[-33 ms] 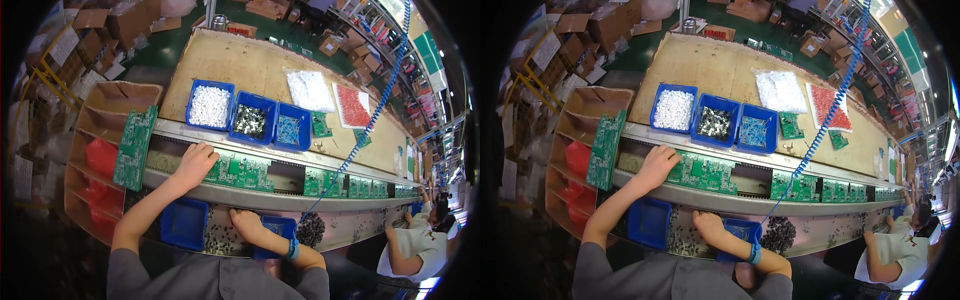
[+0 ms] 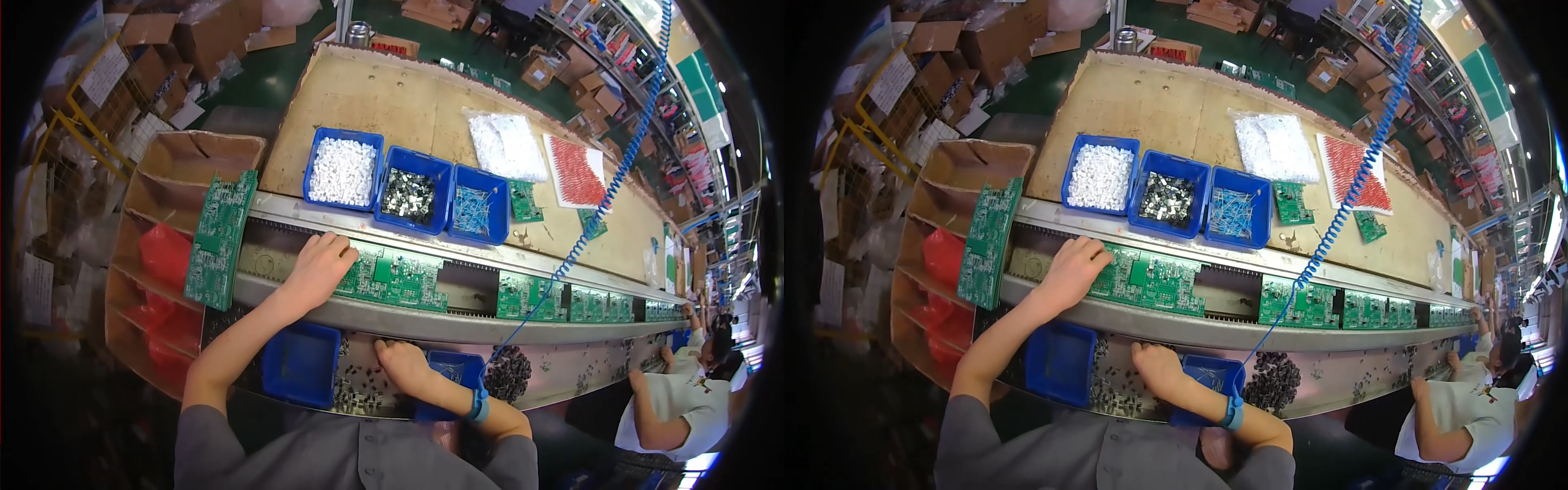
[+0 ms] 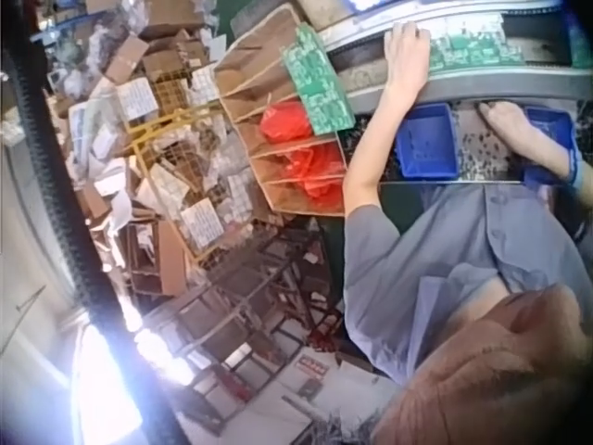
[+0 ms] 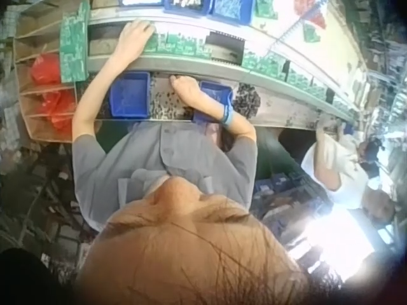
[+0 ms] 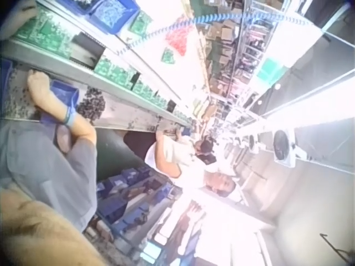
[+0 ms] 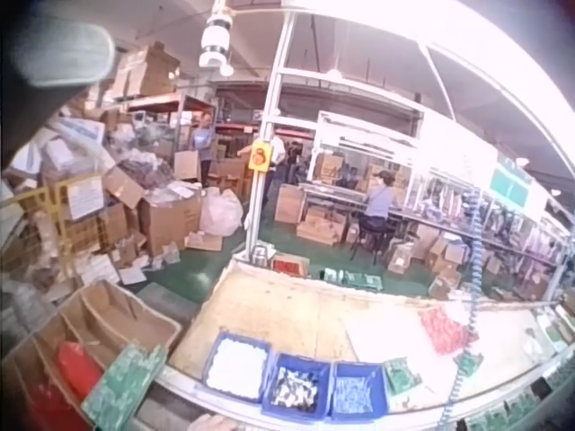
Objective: The person assembles electronic components onto printed circuit boards by hand, taking components from plastic bins and placing them onto the boards on a conveyor belt.
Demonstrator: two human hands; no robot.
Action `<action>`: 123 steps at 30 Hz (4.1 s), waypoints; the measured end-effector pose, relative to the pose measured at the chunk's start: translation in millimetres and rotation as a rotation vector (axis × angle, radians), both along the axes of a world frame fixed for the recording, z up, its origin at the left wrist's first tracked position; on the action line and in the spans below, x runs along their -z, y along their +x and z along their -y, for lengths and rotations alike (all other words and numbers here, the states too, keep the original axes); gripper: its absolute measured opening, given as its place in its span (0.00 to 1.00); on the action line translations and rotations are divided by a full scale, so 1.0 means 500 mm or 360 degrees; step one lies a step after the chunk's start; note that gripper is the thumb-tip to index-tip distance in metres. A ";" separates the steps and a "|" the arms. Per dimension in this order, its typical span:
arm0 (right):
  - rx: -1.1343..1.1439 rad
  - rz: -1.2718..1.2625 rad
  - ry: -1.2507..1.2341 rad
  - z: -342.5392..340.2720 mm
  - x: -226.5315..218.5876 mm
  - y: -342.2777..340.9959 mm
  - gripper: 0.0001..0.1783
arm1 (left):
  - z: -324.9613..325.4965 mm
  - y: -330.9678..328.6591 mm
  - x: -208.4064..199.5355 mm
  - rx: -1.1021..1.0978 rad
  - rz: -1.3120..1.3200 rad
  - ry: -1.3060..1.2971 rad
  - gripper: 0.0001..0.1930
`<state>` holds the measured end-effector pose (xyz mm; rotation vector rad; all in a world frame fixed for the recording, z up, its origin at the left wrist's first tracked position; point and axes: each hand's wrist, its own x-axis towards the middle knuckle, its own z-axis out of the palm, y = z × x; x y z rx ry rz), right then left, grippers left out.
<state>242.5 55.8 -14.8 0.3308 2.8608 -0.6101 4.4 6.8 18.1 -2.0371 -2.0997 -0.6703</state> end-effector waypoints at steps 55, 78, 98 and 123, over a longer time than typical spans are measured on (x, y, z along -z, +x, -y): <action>-0.0061 -0.0756 0.0368 -0.229 -0.063 -0.109 0.08 | 0.103 0.221 0.007 0.0662 0.0298 -0.0817 0.05; 0.0151 -0.0751 0.0399 -0.214 -0.048 -0.111 0.08 | 0.069 0.046 -0.041 0.0106 0.0929 -0.0246 0.04; 0.0115 -0.0663 0.0150 -0.120 -0.117 -0.073 0.14 | 0.007 0.010 0.030 -0.0062 0.0452 0.0039 0.14; -0.0440 -0.0043 -0.0043 -0.001 -0.020 0.004 0.08 | -0.001 -0.004 0.024 -0.0028 0.0427 -0.0091 0.11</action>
